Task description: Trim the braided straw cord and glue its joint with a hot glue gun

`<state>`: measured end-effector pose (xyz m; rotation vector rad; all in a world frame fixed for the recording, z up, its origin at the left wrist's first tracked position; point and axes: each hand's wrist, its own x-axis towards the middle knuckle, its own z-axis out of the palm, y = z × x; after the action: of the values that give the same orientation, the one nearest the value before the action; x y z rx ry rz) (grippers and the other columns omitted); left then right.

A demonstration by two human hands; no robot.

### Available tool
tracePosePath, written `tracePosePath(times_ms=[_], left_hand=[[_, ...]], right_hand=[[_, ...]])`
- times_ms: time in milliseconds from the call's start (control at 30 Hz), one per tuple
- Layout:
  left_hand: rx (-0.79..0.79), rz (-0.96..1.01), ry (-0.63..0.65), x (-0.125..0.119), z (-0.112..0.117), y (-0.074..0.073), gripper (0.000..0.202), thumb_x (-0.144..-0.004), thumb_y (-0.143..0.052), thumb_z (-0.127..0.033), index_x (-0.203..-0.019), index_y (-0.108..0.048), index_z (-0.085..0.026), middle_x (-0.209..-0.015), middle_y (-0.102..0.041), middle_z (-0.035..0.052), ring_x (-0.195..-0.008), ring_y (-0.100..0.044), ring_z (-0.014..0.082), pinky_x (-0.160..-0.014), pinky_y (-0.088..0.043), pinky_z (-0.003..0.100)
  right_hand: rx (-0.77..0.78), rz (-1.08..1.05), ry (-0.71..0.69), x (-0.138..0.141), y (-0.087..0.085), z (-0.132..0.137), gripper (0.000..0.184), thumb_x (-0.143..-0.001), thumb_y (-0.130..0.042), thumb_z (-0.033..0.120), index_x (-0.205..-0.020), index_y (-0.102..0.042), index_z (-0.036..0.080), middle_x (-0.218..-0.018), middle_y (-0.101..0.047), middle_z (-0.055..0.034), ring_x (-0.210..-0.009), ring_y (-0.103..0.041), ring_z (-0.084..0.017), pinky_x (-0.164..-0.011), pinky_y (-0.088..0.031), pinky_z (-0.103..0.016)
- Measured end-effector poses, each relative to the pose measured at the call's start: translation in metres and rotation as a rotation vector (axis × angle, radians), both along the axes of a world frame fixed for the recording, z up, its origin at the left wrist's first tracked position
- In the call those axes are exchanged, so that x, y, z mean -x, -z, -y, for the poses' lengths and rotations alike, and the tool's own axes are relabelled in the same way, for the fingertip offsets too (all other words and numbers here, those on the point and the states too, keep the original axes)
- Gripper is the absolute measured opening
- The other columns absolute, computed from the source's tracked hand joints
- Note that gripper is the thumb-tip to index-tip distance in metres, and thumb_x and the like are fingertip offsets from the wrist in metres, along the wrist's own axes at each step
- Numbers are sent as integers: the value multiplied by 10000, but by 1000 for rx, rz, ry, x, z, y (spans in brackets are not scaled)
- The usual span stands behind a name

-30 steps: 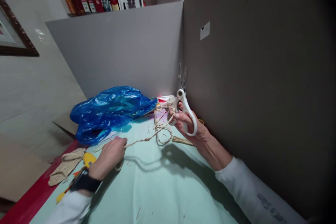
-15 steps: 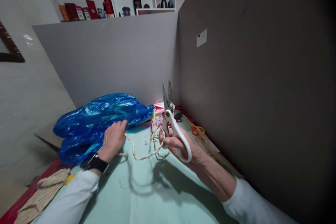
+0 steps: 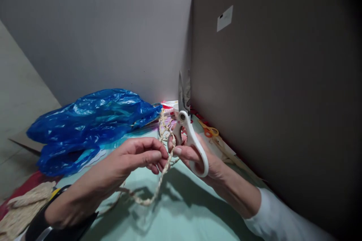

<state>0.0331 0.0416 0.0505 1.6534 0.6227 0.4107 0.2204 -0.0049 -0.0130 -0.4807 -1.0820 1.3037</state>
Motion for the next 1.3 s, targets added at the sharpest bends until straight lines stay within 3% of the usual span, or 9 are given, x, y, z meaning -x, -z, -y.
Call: tracePosePath(times_ms=[133,267,433,667,833,1000,1133,1300], left_hand=[[58,0,-17,-7,1,12,74,-844,-689,-243,-873,-666,-179,-774,-671,-6,-729,-567,137,-704,-439,259],[34,-39,-83,-9,3,11,103,-807,-712,-244,-768,-649,-173,-671,-640,-23,-652,-527,122,-651,-406,254],[-44,-55,-159,-10,7,9,140,-762,-769,-276,-801,-672,-183,-679,-593,-46,-615,-477,98,-569,-348,228],[-124,-84,-84,-2,9,5,180,-739,-766,-149,-885,-687,-219,-761,-600,-52,-708,-524,114,-640,-418,219],[-279,-227,-64,6,5,4,76,-769,-754,-212,-809,-692,-226,-756,-614,-46,-722,-542,139,-665,-428,236],[-361,-274,-42,9,2,0,54,-797,-721,-234,-764,-681,-218,-728,-595,-40,-710,-530,147,-658,-422,241],[-339,-252,-59,8,3,-2,41,-764,-744,-217,-755,-704,-216,-720,-625,-39,-703,-549,144,-648,-420,238],[-292,-242,-26,11,1,-2,54,-787,-743,-233,-840,-732,-239,-743,-632,-43,-714,-557,137,-652,-428,223]], right_hand=[[-16,-20,-26,-2,-2,0,394,-708,-835,266,-991,-560,248,-865,-582,8,-760,-554,-163,-677,-441,-309],[1,-30,-8,-3,-9,1,418,-682,-852,251,-981,-562,259,-830,-561,21,-726,-524,-147,-650,-420,-292],[43,-31,15,-4,-10,2,522,-652,-878,269,-1075,-572,260,-852,-601,19,-715,-537,-137,-639,-415,-278],[54,-28,135,-4,-9,3,406,-667,-860,244,-987,-610,242,-827,-643,7,-702,-542,-129,-653,-425,-270],[80,-43,172,-10,-9,1,346,-693,-851,260,-966,-639,237,-873,-666,-19,-701,-536,-134,-639,-430,-278],[97,-85,204,-15,-6,-4,412,-679,-870,256,-1017,-634,252,-858,-661,-6,-667,-528,-118,-613,-425,-263],[95,-76,202,-14,-7,-4,446,-632,-897,286,-993,-637,260,-844,-656,2,-640,-517,-117,-577,-408,-261],[106,-41,233,-13,-6,-4,411,-674,-874,285,-1009,-640,243,-810,-640,-3,-638,-512,-122,-573,-408,-267]])
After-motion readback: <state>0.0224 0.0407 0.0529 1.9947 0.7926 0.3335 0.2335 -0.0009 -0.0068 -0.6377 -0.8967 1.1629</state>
